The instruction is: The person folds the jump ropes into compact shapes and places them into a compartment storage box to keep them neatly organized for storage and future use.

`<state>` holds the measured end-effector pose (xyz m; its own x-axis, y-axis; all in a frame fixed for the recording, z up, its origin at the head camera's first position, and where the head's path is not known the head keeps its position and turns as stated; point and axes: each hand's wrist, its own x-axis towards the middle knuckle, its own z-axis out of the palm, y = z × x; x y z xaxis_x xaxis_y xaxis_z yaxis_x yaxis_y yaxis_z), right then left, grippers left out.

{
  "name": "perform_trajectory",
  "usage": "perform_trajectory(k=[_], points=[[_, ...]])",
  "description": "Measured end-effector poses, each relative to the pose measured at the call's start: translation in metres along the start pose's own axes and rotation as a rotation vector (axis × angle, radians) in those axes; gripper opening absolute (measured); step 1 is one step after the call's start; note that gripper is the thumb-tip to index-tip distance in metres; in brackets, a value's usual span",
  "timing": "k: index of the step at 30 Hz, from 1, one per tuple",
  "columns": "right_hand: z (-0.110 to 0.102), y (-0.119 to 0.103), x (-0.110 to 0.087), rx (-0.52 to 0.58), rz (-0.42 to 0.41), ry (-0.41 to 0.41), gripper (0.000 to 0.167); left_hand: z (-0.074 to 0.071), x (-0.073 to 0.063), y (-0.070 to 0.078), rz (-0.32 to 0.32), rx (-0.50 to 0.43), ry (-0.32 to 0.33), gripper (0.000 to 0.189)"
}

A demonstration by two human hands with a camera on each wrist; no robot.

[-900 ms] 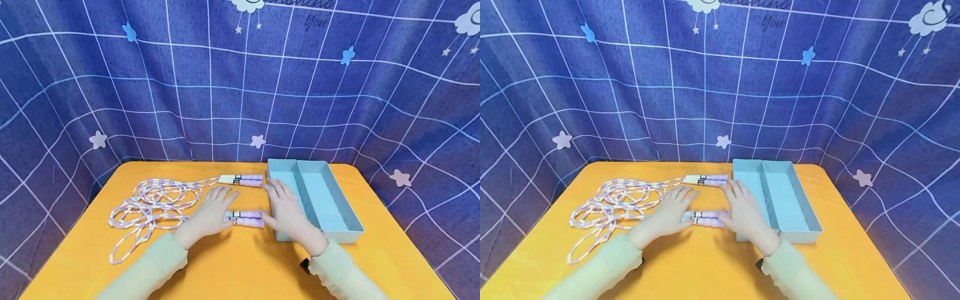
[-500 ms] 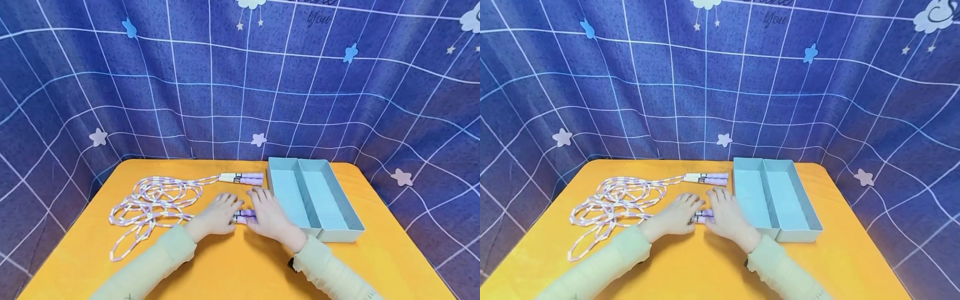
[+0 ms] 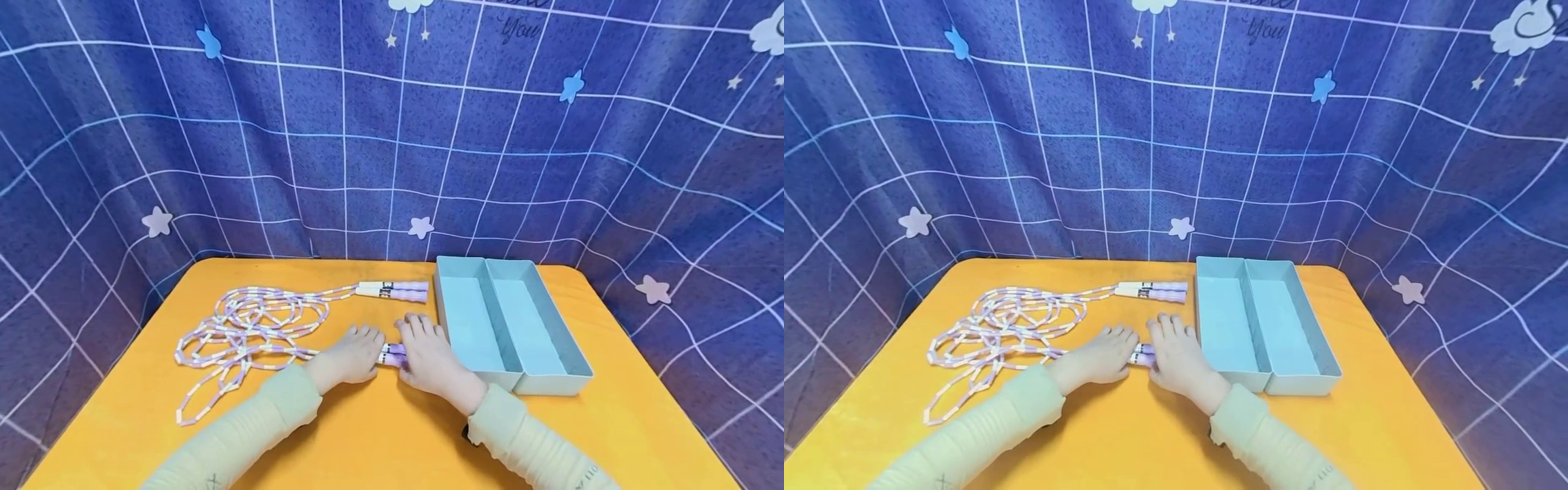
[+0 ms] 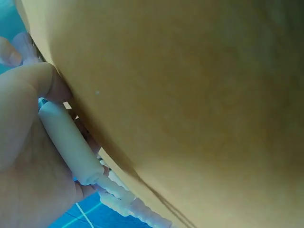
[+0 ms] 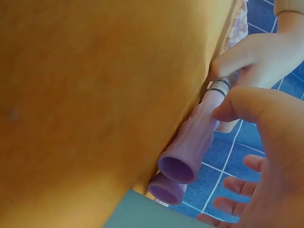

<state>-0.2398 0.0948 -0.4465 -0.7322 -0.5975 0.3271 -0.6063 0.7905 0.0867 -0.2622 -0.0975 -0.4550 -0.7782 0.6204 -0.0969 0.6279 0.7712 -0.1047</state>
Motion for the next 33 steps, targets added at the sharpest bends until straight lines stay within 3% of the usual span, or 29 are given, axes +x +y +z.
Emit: perform_trajectory(k=[6, 14, 23, 25, 30, 33], points=[[-0.005, -0.001, 0.002, -0.015, -0.003, -0.035, 0.081, -0.004, -0.004, 0.002, -0.012, -0.022, 0.016, 0.045], [-0.01, -0.003, 0.003, -0.048, -0.019, -0.036, 0.082, -0.015, -0.006, 0.003, -0.018, -0.013, 0.116, 0.037], [-0.02, 0.004, 0.009, -0.16, -0.071, 0.131, 0.076, -0.04, -0.008, 0.008, -0.06, 0.036, 0.271, 0.034], [-0.022, 0.005, 0.011, -0.187, -0.08, 0.168, 0.068, -0.046, -0.009, 0.01, -0.073, 0.061, 0.3, 0.035], [-0.028, 0.009, 0.015, -0.269, -0.09, 0.308, 0.03, -0.059, -0.012, 0.017, -0.088, 0.068, 0.368, 0.036], [-0.033, 0.011, 0.017, -0.317, -0.103, 0.402, 0.024, -0.067, -0.015, 0.021, -0.087, 0.075, 0.377, 0.037]])
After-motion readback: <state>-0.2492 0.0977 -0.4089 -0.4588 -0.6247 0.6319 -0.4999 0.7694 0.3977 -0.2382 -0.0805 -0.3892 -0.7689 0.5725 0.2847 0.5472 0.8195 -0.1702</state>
